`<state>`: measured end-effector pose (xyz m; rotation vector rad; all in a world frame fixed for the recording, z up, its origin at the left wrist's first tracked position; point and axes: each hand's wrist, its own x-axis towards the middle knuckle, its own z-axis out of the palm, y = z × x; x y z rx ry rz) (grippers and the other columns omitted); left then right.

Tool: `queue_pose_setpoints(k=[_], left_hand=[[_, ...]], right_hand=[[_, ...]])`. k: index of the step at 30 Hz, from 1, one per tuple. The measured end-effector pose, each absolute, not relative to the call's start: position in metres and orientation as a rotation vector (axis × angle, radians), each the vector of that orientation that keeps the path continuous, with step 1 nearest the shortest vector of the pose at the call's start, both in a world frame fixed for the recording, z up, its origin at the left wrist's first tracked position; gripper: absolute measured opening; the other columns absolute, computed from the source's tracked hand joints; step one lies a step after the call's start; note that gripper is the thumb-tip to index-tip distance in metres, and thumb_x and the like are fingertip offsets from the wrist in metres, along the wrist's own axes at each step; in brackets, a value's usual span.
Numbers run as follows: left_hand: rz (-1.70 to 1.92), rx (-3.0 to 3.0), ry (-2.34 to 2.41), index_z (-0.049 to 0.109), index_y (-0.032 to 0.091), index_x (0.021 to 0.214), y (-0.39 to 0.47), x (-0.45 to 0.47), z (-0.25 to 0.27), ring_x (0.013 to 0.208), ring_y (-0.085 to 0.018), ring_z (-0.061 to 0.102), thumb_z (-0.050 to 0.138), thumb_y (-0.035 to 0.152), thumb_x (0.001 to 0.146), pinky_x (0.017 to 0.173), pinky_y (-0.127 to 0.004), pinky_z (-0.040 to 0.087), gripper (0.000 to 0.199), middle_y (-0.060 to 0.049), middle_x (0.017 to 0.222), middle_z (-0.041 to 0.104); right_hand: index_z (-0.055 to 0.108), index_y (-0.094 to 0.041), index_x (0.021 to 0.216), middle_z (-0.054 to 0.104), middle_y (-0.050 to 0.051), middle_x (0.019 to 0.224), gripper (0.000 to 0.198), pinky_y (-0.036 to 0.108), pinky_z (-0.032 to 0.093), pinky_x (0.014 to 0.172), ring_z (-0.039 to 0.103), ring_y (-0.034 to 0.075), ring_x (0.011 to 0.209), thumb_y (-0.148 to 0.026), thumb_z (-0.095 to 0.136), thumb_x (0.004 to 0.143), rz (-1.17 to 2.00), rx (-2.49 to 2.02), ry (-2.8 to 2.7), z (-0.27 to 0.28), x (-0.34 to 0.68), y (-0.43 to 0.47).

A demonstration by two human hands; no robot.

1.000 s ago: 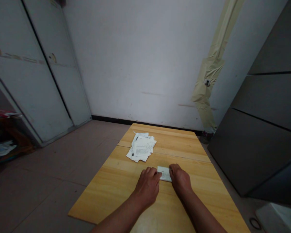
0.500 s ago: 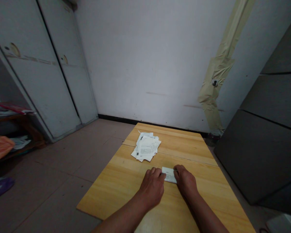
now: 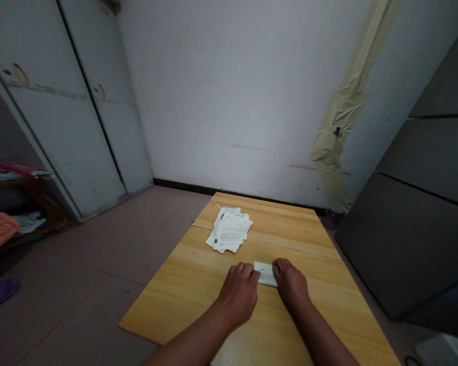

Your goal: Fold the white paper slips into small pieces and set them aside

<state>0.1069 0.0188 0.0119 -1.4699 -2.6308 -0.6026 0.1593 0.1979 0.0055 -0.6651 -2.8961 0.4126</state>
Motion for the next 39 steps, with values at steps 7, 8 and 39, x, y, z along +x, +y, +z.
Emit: queue_pose_setpoints(k=[7,8,39], left_hand=[[-0.572,-1.482,-2.635,0.059,0.021,0.110,0.019,0.106,0.013,0.097,-0.024,0.050,0.045,0.015,0.087,0.085,-0.040,0.041,0.027,-0.008,0.108,0.058],[-0.567,-1.483,-2.635,0.059,0.021,0.110,0.019,0.106,0.013,0.097,-0.024,0.050,0.045,0.015,0.087,0.085,-0.040,0.041,0.028,-0.008,0.108,0.058],[-0.529,-1.559,-2.585,0.061,0.017,0.119,0.021,0.103,0.010,0.117,-0.026,0.051,0.048,0.018,0.086,0.098,-0.046,0.036,0.035,-0.009,0.133,0.059]], right_hand=[[0.063,-0.022,0.096,0.068,0.003,0.097,0.019,0.024,0.031,0.063,0.063,0.016,0.079,-0.023,0.043,0.095,0.441,-0.679,-2.889,0.006,0.158,0.199],[0.062,-0.022,0.096,0.068,0.003,0.096,0.018,0.024,0.031,0.062,0.063,0.016,0.079,-0.023,0.044,0.095,0.445,-0.679,-2.881,0.005,0.158,0.199],[0.070,-0.027,0.108,0.063,0.010,0.119,0.022,0.039,0.044,0.088,0.057,0.026,0.104,-0.024,0.055,0.092,0.223,0.120,-2.849,0.013,0.195,0.181]])
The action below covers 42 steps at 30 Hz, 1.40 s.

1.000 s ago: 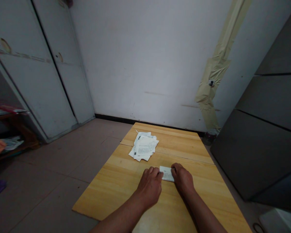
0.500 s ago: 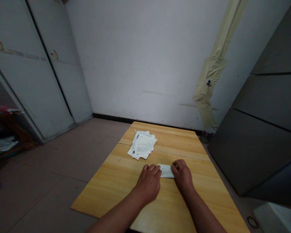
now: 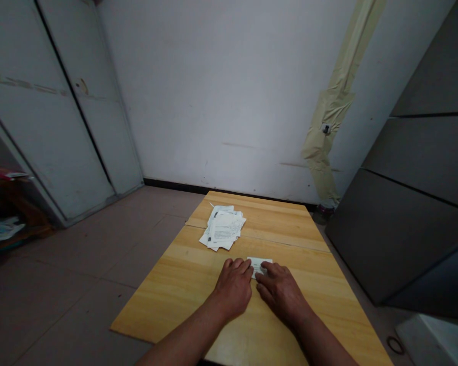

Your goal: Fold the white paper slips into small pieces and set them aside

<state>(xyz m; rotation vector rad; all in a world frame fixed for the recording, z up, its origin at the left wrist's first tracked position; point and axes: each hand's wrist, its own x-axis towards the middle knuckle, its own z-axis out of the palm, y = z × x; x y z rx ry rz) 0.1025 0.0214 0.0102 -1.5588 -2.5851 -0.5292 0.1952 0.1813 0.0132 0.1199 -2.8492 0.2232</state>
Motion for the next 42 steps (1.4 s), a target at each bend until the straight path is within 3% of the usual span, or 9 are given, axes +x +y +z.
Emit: queue_pose_setpoints(k=[4,11,14,17,21,33,35,38,42], left_hand=[[-0.544,-1.553,-2.592,0.061,0.018,0.118,0.021,0.103,0.011,0.116,-0.026,0.051,0.048,0.018,0.086,0.098,-0.046,0.035,0.034,-0.010,0.133,0.060],[-0.557,-1.564,-2.585,0.059,0.021,0.120,0.021,0.102,0.008,0.116,-0.026,0.049,0.049,0.016,0.086,0.098,-0.044,0.034,0.035,-0.009,0.134,0.058],[-0.556,-1.592,-2.527,0.053,0.031,0.132,0.020,0.103,0.005,0.118,-0.026,0.047,0.051,0.021,0.090,0.098,-0.045,0.034,0.044,-0.008,0.133,0.056],[-0.548,-1.628,-2.489,0.055,0.039,0.131,0.019,0.106,0.003,0.123,-0.029,0.043,0.054,0.033,0.091,0.100,-0.048,0.031,0.040,-0.008,0.136,0.052],[-0.557,-1.598,-2.515,0.062,0.038,0.124,0.017,0.106,0.004,0.125,-0.031,0.041,0.055,0.040,0.091,0.101,-0.051,0.030,0.033,-0.009,0.137,0.051],[-0.563,-1.459,-2.588,0.068,0.037,0.116,-0.009,0.093,0.003,0.124,-0.030,0.044,0.060,0.037,0.088,0.098,-0.050,0.031,0.029,-0.008,0.139,0.053],[-0.566,-1.440,-2.595,0.071,0.034,0.107,-0.003,0.095,0.009,0.121,-0.028,0.046,0.059,0.035,0.088,0.096,-0.048,0.032,0.023,-0.007,0.135,0.055],[-0.559,-1.444,-2.639,0.073,0.026,0.079,0.011,0.098,0.020,0.110,-0.025,0.050,0.060,0.032,0.086,0.089,-0.043,0.034,0.016,-0.005,0.110,0.063],[-0.608,-1.396,-2.682,0.069,0.022,0.077,0.027,0.097,0.024,0.105,-0.024,0.051,0.064,0.029,0.082,0.086,-0.040,0.035,0.010,-0.005,0.103,0.064]], right_hand=[[0.069,-0.023,0.105,0.067,0.010,0.109,0.020,0.037,0.044,0.083,0.059,0.025,0.095,-0.023,0.053,0.093,0.153,0.167,-2.881,0.009,0.203,0.191],[0.069,-0.021,0.102,0.068,0.009,0.113,0.020,0.039,0.043,0.090,0.059,0.025,0.101,-0.020,0.051,0.094,0.201,0.142,-2.846,0.003,0.215,0.205],[0.070,-0.021,0.100,0.070,0.009,0.108,0.022,0.038,0.044,0.088,0.059,0.024,0.098,-0.021,0.048,0.096,0.211,0.128,-2.830,0.002,0.212,0.203],[0.071,-0.021,0.100,0.070,0.009,0.109,0.023,0.038,0.044,0.087,0.059,0.023,0.097,-0.021,0.048,0.096,0.220,0.117,-2.800,0.001,0.210,0.201],[0.071,-0.022,0.099,0.070,0.008,0.108,0.022,0.037,0.043,0.087,0.059,0.023,0.097,-0.022,0.049,0.096,0.238,0.111,-2.794,0.002,0.212,0.202],[0.072,-0.022,0.101,0.070,0.009,0.111,0.026,0.038,0.044,0.089,0.059,0.023,0.098,-0.023,0.046,0.096,0.276,0.087,-2.798,0.000,0.213,0.202],[0.073,-0.023,0.099,0.071,0.008,0.111,0.026,0.039,0.044,0.089,0.060,0.024,0.100,-0.023,0.048,0.095,0.312,0.059,-2.812,0.001,0.213,0.203],[0.073,-0.023,0.102,0.070,0.008,0.115,0.026,0.038,0.046,0.092,0.061,0.024,0.105,-0.023,0.050,0.092,0.466,-0.065,-2.793,0.004,0.207,0.206],[0.064,-0.016,0.124,0.064,0.012,0.127,0.044,0.037,0.043,0.101,0.056,0.025,0.118,-0.020,0.055,0.080,0.629,-0.349,-2.715,0.011,0.189,0.208]])
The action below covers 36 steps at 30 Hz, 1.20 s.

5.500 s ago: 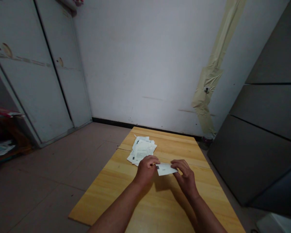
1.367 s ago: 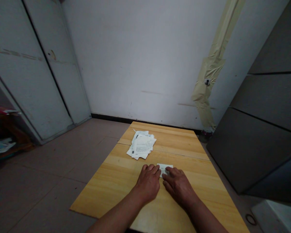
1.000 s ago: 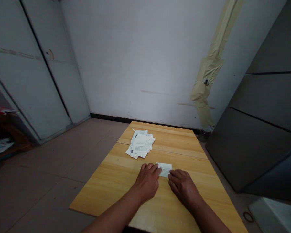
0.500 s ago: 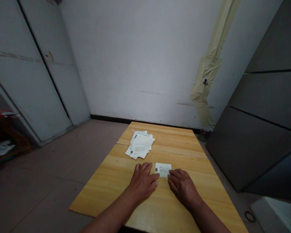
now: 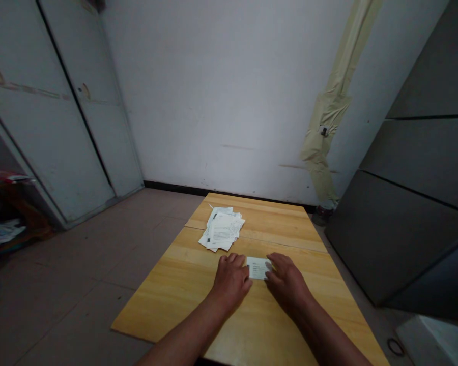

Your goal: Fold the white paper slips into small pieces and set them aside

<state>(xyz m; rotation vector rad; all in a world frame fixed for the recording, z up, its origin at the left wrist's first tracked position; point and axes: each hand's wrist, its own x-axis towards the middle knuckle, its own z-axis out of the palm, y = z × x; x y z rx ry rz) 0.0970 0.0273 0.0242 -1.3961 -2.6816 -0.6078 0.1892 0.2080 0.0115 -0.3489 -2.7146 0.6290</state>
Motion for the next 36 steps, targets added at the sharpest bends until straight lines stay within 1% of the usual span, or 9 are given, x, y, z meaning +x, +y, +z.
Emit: queue_pose_setpoints(k=[3,5,11,18,20,23,26,32,36], left_hand=[[-0.701,-1.358,-2.656,0.066,0.022,0.078,0.031,0.095,0.017,0.104,-0.024,0.052,0.066,0.026,0.080,0.086,-0.039,0.036,0.005,-0.005,0.103,0.064],[-0.763,-1.318,-2.632,0.064,0.022,0.079,0.030,0.094,0.010,0.103,-0.023,0.052,0.067,0.026,0.079,0.087,-0.038,0.036,0.005,-0.004,0.104,0.064],[-0.842,-1.268,-2.582,0.063,0.022,0.088,0.027,0.093,-0.002,0.104,-0.023,0.052,0.069,0.026,0.078,0.090,-0.039,0.036,0.012,-0.004,0.108,0.064],[-0.858,-1.229,-2.592,0.062,0.023,0.097,0.028,0.092,-0.004,0.107,-0.024,0.052,0.070,0.027,0.076,0.093,-0.039,0.036,0.022,-0.004,0.107,0.064],[-0.854,-1.225,-2.596,0.062,0.023,0.097,0.028,0.092,-0.005,0.107,-0.024,0.052,0.070,0.027,0.076,0.092,-0.039,0.036,0.023,-0.004,0.106,0.064],[-0.844,-1.220,-2.598,0.062,0.022,0.095,0.028,0.091,-0.005,0.106,-0.024,0.052,0.071,0.027,0.075,0.091,-0.039,0.036,0.022,-0.004,0.105,0.064],[-0.837,-1.220,-2.601,0.062,0.023,0.094,0.027,0.091,-0.003,0.104,-0.024,0.052,0.071,0.028,0.075,0.089,-0.038,0.037,0.022,-0.003,0.103,0.064],[-0.894,-1.229,-2.572,0.061,0.023,0.099,0.027,0.092,-0.003,0.105,-0.024,0.053,0.069,0.023,0.074,0.090,-0.039,0.038,0.026,-0.003,0.106,0.064],[-0.958,-1.266,-2.494,0.061,0.022,0.110,0.027,0.091,-0.007,0.107,-0.025,0.053,0.065,0.014,0.072,0.093,-0.042,0.039,0.038,-0.006,0.112,0.064]], right_hand=[[0.060,-0.015,0.129,0.065,0.012,0.124,0.060,0.039,0.043,0.100,0.056,0.027,0.115,-0.019,0.060,0.069,0.649,-0.417,-2.807,0.016,0.178,0.205],[0.058,-0.015,0.131,0.064,0.013,0.126,0.065,0.040,0.042,0.099,0.055,0.029,0.116,-0.017,0.059,0.066,0.630,-0.414,-2.839,0.016,0.174,0.202],[0.055,-0.015,0.133,0.063,0.012,0.125,0.069,0.038,0.041,0.097,0.054,0.028,0.115,-0.014,0.057,0.064,0.625,-0.423,-2.806,0.011,0.170,0.200],[0.055,-0.016,0.133,0.064,0.009,0.111,0.075,0.034,0.043,0.090,0.056,0.024,0.102,-0.011,0.056,0.058,0.721,-0.422,-2.799,0.010,0.165,0.203],[0.060,-0.016,0.127,0.064,0.009,0.108,0.069,0.032,0.043,0.088,0.056,0.024,0.100,-0.010,0.057,0.058,0.757,-0.441,-2.783,0.009,0.164,0.205],[0.068,-0.017,0.102,0.063,0.007,0.097,0.047,0.030,0.043,0.081,0.057,0.023,0.093,-0.011,0.059,0.057,0.798,-0.466,-2.774,0.008,0.163,0.206],[0.064,-0.019,0.081,0.058,0.003,0.086,0.029,0.026,0.039,0.070,0.055,0.019,0.082,-0.009,0.056,0.055,0.813,-0.440,-2.733,0.005,0.163,0.206],[0.048,-0.021,0.063,0.055,0.001,0.073,0.019,0.025,0.037,0.066,0.053,0.017,0.073,-0.006,0.045,0.053,0.915,-0.257,-2.509,-0.007,0.167,0.205],[0.048,-0.022,0.065,0.060,0.001,0.071,0.018,0.027,0.041,0.067,0.056,0.019,0.072,-0.008,0.044,0.055,1.004,-0.193,-2.401,-0.009,0.168,0.204]])
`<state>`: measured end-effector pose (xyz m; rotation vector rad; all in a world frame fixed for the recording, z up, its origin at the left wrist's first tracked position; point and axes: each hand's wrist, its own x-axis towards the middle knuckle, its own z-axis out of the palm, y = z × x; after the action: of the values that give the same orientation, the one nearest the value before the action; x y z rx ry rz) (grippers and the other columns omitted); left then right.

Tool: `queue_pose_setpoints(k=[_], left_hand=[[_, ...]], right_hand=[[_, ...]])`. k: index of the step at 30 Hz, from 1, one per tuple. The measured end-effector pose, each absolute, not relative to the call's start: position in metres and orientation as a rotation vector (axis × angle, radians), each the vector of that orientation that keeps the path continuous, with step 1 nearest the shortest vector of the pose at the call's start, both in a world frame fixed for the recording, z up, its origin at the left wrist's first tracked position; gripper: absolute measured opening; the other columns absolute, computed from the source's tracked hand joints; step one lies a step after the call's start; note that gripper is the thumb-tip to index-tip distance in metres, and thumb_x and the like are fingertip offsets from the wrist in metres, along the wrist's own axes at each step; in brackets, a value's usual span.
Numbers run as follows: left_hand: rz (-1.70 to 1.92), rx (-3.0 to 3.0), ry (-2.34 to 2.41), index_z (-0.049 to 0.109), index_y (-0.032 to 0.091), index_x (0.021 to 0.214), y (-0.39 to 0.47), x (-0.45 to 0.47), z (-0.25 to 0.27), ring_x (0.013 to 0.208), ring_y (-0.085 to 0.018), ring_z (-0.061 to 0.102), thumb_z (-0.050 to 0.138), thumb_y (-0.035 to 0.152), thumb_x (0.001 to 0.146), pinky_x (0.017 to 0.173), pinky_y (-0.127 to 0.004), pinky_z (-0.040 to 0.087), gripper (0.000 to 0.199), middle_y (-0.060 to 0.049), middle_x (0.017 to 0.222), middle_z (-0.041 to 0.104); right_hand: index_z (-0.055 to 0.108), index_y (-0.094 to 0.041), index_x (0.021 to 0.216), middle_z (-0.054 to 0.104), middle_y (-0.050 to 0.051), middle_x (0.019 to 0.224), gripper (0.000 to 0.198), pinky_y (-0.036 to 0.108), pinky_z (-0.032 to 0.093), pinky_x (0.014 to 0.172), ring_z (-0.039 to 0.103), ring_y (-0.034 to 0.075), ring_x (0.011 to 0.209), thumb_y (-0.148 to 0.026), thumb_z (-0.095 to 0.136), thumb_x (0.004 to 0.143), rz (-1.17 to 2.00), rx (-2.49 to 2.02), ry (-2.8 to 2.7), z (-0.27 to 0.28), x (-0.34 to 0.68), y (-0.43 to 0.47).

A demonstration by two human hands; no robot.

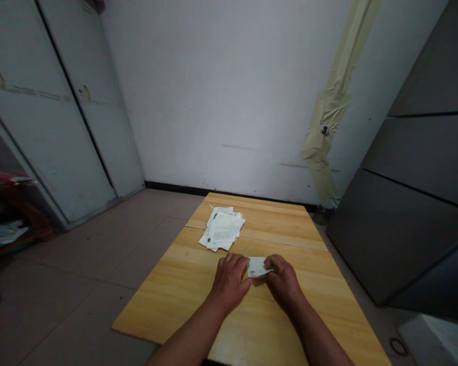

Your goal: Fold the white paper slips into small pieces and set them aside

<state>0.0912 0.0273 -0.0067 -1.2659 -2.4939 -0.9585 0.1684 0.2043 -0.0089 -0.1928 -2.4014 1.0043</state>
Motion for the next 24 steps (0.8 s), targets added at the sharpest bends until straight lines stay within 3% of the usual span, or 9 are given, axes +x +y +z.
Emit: queue_pose_setpoints(k=[6,14,24], left_hand=[[-1.051,-1.269,-2.343,0.065,0.021,0.102,0.027,0.090,-0.012,0.111,-0.026,0.052,0.059,0.005,0.071,0.094,-0.044,0.043,0.036,-0.008,0.117,0.062],[-1.109,-1.284,-2.171,0.063,0.019,0.076,0.028,0.086,-0.014,0.107,-0.026,0.053,0.054,0.000,0.072,0.090,-0.043,0.047,0.022,-0.009,0.114,0.062],[-1.073,-1.418,-2.176,0.062,0.021,0.080,0.027,0.088,-0.013,0.101,-0.024,0.057,0.057,0.001,0.073,0.085,-0.041,0.046,0.021,-0.006,0.103,0.068]], right_hand=[[0.051,-0.023,0.071,0.068,0.006,0.092,0.016,0.031,0.046,0.080,0.061,0.021,0.088,-0.011,0.044,0.063,1.078,-0.034,-2.239,-0.011,0.169,0.199],[0.054,-0.022,0.072,0.069,0.007,0.103,0.019,0.035,0.042,0.085,0.059,0.024,0.101,-0.007,0.047,0.064,0.821,0.049,-2.379,-0.018,0.169,0.204],[0.055,-0.021,0.067,0.069,0.009,0.102,0.020,0.034,0.042,0.081,0.059,0.024,0.095,-0.004,0.046,0.063,0.645,-0.038,-2.460,-0.019,0.169,0.207]])
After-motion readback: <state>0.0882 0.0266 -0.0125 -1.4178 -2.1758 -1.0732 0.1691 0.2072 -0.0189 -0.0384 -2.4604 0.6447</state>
